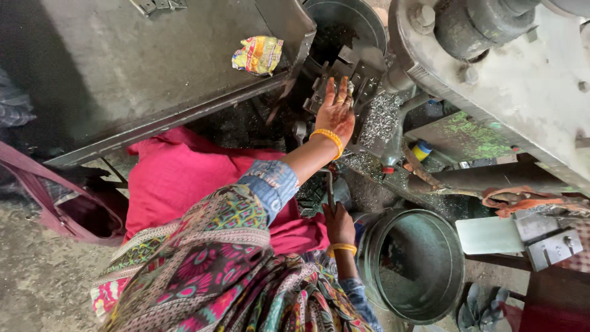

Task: The person positions metal hinge components into a punching machine, activates the press, and then retrieves the finished hinges and places them into a bin.

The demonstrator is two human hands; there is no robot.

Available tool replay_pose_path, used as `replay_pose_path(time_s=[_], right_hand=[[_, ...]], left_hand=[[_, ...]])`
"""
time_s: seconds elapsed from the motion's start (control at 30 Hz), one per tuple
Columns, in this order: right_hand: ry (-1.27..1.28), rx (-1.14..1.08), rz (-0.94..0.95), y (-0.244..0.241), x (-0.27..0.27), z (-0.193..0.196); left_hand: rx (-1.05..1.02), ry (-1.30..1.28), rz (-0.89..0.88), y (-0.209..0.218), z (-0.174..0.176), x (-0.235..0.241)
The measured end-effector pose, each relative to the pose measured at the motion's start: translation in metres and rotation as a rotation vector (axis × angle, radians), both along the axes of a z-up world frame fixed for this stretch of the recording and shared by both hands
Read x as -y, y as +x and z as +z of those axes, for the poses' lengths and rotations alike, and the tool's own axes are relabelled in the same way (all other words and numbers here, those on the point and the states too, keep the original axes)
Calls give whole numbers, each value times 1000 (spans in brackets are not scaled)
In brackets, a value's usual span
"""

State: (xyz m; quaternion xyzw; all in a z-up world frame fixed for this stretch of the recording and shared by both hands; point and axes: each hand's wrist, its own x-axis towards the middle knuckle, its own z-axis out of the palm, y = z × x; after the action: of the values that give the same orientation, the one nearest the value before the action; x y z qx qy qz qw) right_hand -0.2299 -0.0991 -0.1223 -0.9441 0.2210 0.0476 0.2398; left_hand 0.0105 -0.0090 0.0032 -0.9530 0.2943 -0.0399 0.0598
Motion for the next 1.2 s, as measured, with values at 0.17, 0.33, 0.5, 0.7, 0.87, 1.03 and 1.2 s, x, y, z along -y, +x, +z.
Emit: replay_pose_path(time_s=[0.17, 0.33, 0.5, 0.7, 0.87, 1.03, 1.2], right_hand=[[62, 44, 23, -1, 24, -25], [65, 107, 2, -9, 14, -62], [155, -94, 7, 3, 33, -22], [76, 24, -33, -5, 14, -45], [49, 74, 1, -13, 12, -62], [-337, -23, -23, -23, -5, 71], [-148, 427, -96, 16, 11, 96]], left_hand=[[240, -276, 53, 1, -29, -8], [150, -134, 38, -7, -13, -15], [-19, -98, 4, -7, 20, -22], [-18, 64, 53, 16, 14, 9], [115, -267, 134, 16, -2, -9], [51, -724, 74, 24, 31, -132], [156, -634, 555, 170, 8, -251]])
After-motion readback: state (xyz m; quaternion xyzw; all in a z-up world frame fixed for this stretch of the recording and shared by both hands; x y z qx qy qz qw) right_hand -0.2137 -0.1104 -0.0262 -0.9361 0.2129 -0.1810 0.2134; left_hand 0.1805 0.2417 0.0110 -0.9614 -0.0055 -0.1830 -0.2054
